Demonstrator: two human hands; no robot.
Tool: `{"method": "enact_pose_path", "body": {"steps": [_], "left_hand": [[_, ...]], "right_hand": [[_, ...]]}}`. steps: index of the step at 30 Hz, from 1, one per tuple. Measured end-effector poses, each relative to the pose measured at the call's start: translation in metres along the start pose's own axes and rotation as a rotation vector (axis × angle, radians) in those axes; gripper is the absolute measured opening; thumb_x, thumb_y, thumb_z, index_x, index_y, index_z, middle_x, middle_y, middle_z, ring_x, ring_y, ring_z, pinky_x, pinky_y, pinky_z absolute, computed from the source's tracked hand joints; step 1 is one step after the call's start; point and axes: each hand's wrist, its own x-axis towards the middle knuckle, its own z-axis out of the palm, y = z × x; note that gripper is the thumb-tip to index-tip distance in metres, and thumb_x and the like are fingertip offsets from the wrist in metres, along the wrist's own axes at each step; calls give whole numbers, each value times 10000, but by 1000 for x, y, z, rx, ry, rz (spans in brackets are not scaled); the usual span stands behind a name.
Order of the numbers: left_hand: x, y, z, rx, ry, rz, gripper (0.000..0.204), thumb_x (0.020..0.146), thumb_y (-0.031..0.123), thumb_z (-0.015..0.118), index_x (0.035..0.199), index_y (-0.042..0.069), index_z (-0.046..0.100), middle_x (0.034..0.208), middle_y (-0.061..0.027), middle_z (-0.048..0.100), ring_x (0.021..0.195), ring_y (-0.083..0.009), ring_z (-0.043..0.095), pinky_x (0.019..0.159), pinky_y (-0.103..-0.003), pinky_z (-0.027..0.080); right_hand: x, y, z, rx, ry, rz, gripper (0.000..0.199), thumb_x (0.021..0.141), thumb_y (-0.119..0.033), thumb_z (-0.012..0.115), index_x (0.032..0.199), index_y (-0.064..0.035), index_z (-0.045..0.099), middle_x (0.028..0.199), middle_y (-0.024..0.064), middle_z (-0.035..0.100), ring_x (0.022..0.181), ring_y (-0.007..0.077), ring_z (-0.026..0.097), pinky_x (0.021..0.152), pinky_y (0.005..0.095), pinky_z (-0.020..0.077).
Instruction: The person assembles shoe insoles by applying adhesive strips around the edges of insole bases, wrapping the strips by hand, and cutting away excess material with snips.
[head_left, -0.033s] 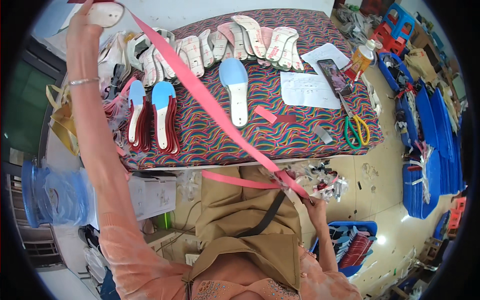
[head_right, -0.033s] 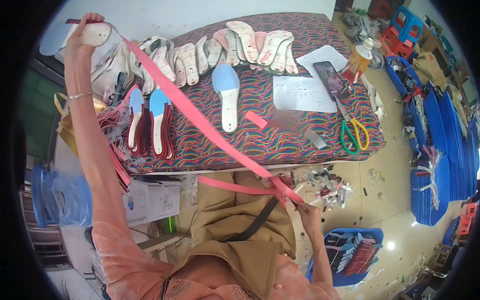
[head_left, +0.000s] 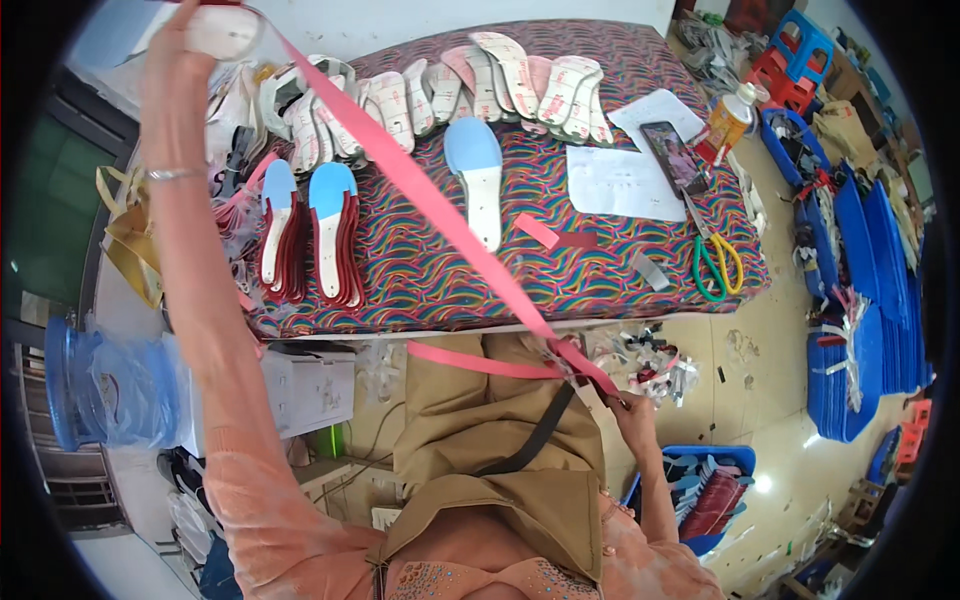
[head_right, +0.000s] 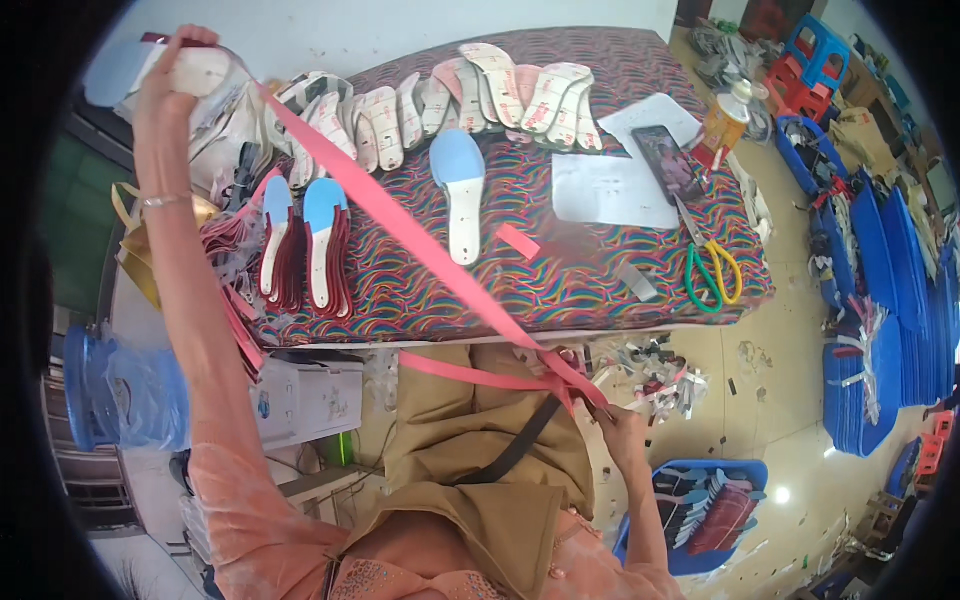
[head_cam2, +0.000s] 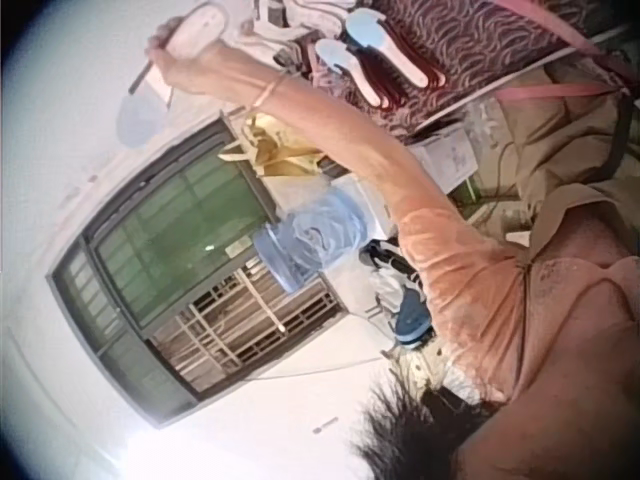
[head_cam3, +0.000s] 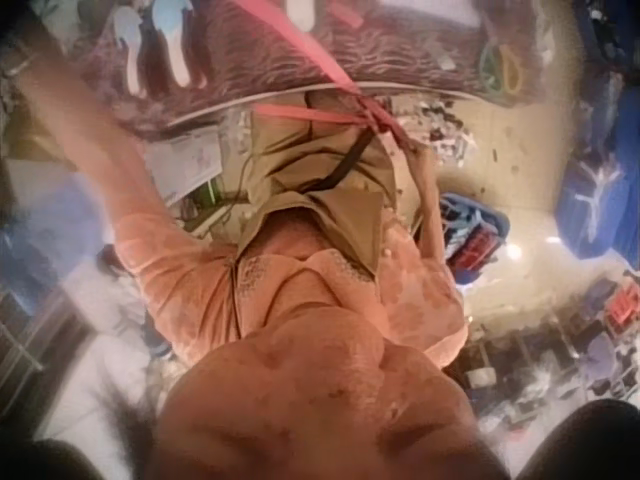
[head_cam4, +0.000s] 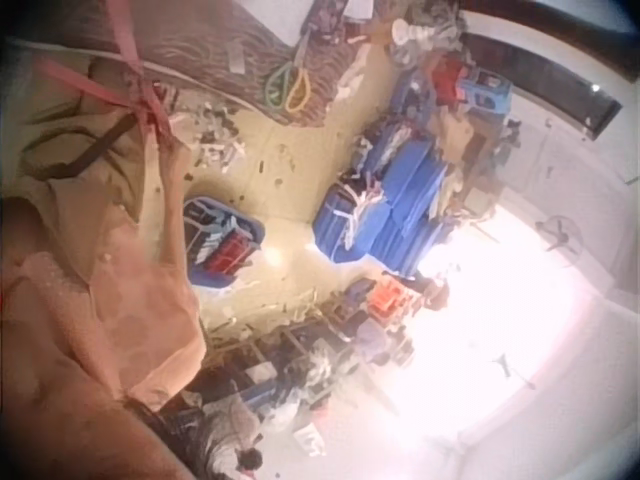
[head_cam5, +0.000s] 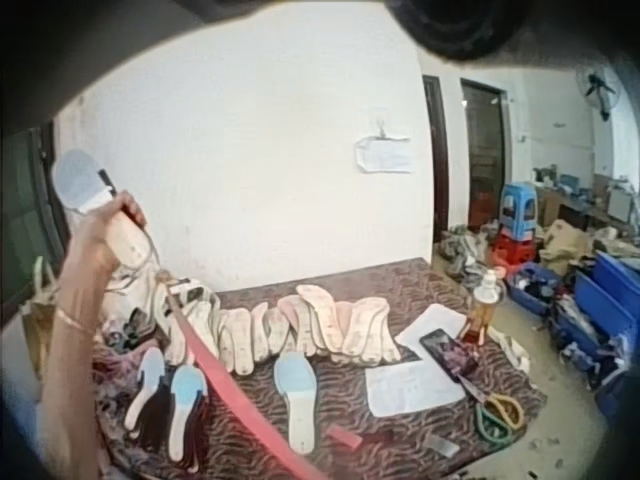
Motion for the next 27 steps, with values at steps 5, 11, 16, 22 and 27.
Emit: {"method": "enact_pose_path", "body": {"steps": [5,11,16,22,27], "left_hand": [[-163,-59,92,89,-330,-99,181,898,171,561,822,7,565,759,-92,584,741,-186,599,702,-312,499],[-269,-76,120,-166,-273,-384,164,885,129,618,979,14,548,698,-106,621,576,-189,618,526,-308,512],[-278,-74,92,-232,-219,-442,134,938,122,542,1047,52,508,717,-65,566,615,-206,588,591,-356,483],[-298,-99,76,-658,-65,-532,120,985,147,479,1080,81,513,697,-12,463,554,-140,397,551,-323,348],[-305,-116,76,-757,-34,-468,134,1003,175,443,1076,89,515,676,0,417,553,-120,378,547,-295,347]], "right_hand": [[34,-117,-34,124,140,-306,256,803,-26,648,1056,-17,684,792,23,637,635,69,517,551,235,393],[56,-286,-45,539,51,-624,458,799,10,670,1243,-12,560,808,29,628,593,70,516,561,218,420],[65,-278,-29,412,-225,-693,289,837,-4,641,1124,10,611,708,72,645,556,88,577,506,236,439],[52,-257,-17,197,30,-927,203,843,-66,660,1042,-26,669,660,93,610,522,227,590,497,281,440],[35,-245,9,202,-51,-816,344,801,-10,681,1140,-40,634,700,141,618,546,250,597,517,330,458]]}}
